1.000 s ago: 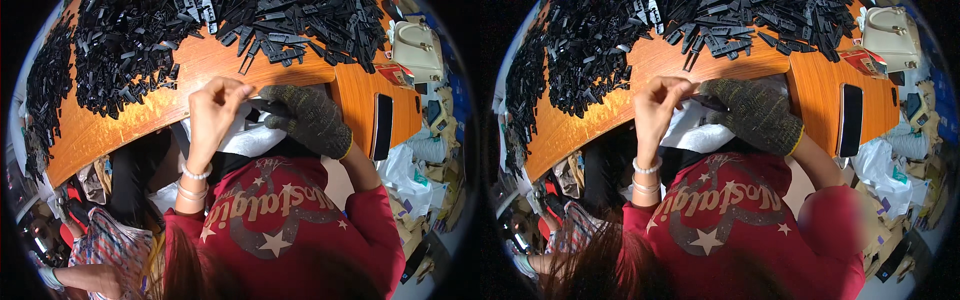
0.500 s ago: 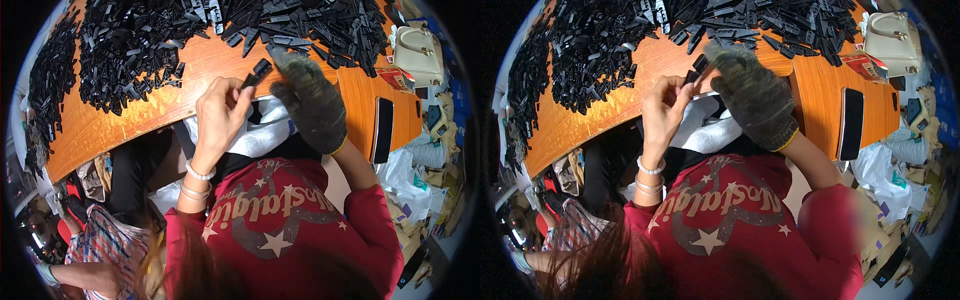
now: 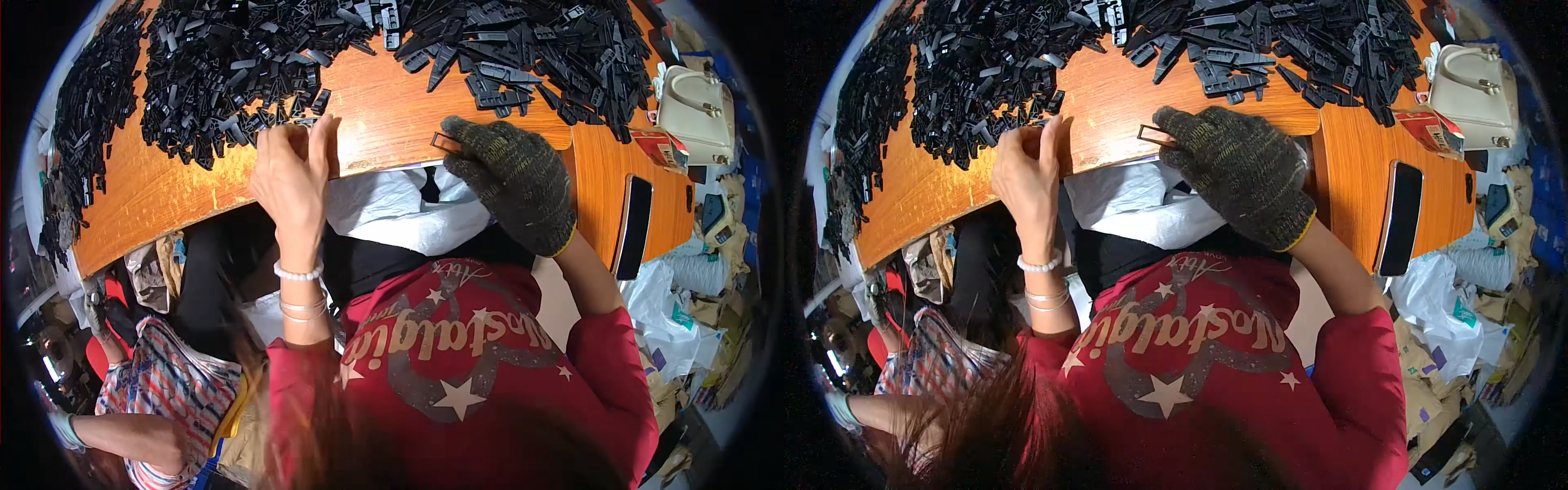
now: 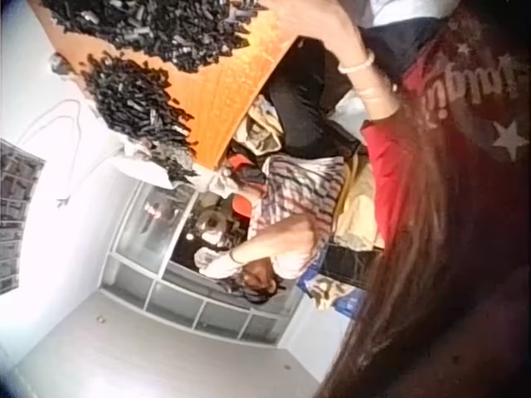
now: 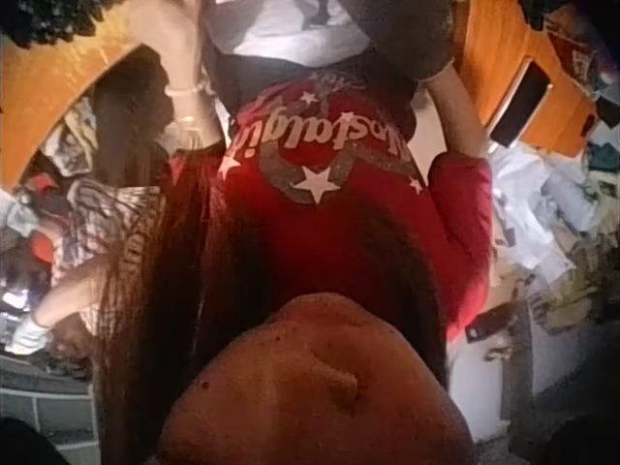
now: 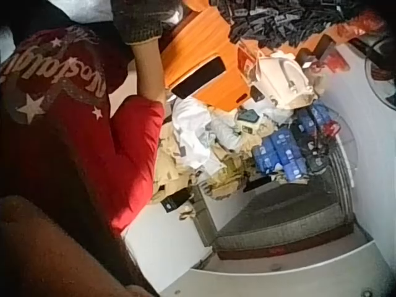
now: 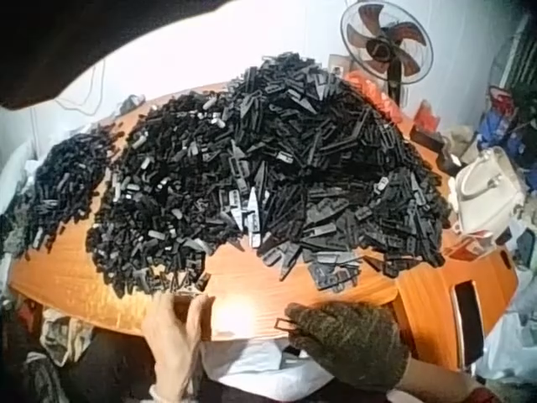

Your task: Picking and inspecting small black plastic components from a large pile on a table and placing them into a bag.

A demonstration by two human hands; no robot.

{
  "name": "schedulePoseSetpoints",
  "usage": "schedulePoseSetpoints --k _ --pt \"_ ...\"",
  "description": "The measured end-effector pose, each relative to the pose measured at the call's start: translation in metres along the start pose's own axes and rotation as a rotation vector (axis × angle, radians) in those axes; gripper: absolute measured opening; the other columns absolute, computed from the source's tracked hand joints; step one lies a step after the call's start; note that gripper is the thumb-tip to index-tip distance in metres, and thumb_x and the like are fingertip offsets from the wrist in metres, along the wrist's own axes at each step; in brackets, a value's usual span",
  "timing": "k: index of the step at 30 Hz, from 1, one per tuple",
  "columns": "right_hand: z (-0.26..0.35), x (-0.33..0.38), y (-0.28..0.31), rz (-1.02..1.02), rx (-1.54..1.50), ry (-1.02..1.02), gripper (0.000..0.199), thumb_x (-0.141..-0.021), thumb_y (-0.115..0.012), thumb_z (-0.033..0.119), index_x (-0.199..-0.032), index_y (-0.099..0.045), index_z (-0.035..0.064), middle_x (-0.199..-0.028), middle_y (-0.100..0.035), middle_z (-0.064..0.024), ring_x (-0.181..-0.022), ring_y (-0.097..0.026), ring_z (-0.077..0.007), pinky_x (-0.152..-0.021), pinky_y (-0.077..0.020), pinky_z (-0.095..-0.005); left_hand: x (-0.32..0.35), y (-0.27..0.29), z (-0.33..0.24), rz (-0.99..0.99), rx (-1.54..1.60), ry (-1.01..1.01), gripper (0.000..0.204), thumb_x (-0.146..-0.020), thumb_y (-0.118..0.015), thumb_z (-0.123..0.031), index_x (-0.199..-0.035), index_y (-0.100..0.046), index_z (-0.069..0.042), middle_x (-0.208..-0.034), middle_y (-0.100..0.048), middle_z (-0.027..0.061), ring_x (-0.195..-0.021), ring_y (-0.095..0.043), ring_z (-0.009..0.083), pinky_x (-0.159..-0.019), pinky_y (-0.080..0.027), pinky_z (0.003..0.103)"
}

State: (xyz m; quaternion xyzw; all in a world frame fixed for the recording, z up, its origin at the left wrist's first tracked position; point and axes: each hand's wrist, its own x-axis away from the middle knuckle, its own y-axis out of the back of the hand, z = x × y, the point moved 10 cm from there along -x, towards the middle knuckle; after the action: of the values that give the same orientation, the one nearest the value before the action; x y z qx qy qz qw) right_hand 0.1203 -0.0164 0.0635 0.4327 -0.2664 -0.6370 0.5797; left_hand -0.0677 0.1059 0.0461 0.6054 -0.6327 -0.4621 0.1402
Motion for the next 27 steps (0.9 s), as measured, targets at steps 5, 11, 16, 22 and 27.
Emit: schedulePoseSetpoints --k 5,11,16,22,27 --pt "-0.004 0.0 0.0 0.046 -0.013 -0.103 0.04 -0.089 -0.063 0.026 -0.126 -0.059 0.0124 -0.102 -0.065 -0.0077 -0.088 -0.063 -0.0251 -0.075 -0.0504 -0.0375 -0.006 -0.007 0.014 0.082 -0.09 0.151 0.031 -0.086 -0.068 -0.032 -0.078 -0.064 -0.002 -0.073 -0.063 0.0118 -0.061 -0.062 0.0293 -0.058 -0.047 0.037" --pt "-0.014 -0.009 0.003 -0.011 -0.2 -0.183 0.034 -0.084 -0.07 0.018 -0.115 -0.066 0.0049 -0.105 -0.069 -0.0149 -0.092 -0.068 -0.027 -0.076 -0.0527 -0.0336 0.018 -0.037 -0.029 0.321 0.301 -0.084 0.015 -0.08 -0.07 -0.004 -0.091 -0.059 -0.001 -0.085 -0.058 0.0121 -0.065 -0.061 0.0259 -0.061 -0.048 0.035" --pt "-0.015 -0.022 -0.01 0.129 -0.122 -0.157 0.034 -0.083 -0.07 0.023 -0.113 -0.067 0.0077 -0.099 -0.07 -0.013 -0.089 -0.068 -0.0259 -0.076 -0.0525 -0.0357 0.021 -0.045 -0.049 0.396 0.478 -0.172 0.015 -0.079 -0.067 0.004 -0.09 -0.057 0.0 -0.086 -0.057 0.0112 -0.065 -0.06 0.0261 -0.06 -0.047 0.034" --pt "0.0 -0.03 -0.017 0.113 0.087 0.139 0.032 -0.082 -0.071 0.026 -0.109 -0.069 0.0109 -0.09 -0.069 -0.0086 -0.08 -0.066 -0.0255 -0.07 -0.0513 -0.0368 0.019 -0.041 -0.056 0.388 0.503 -0.244 0.014 -0.078 -0.066 0.003 -0.088 -0.059 -0.001 -0.087 -0.058 0.0109 -0.07 -0.061 0.0295 -0.062 -0.047 0.036" --pt "0.009 -0.043 -0.034 0.321 0.269 0.152 0.034 -0.083 -0.07 0.025 -0.113 -0.065 0.0093 -0.099 -0.068 -0.0061 -0.087 -0.064 -0.0245 -0.071 -0.0502 -0.0358 0.022 -0.04 -0.055 0.395 0.486 -0.263 0.015 -0.077 -0.066 0.003 -0.089 -0.059 -0.001 -0.087 -0.058 0.011 -0.075 -0.061 0.0317 -0.064 -0.047 0.038"
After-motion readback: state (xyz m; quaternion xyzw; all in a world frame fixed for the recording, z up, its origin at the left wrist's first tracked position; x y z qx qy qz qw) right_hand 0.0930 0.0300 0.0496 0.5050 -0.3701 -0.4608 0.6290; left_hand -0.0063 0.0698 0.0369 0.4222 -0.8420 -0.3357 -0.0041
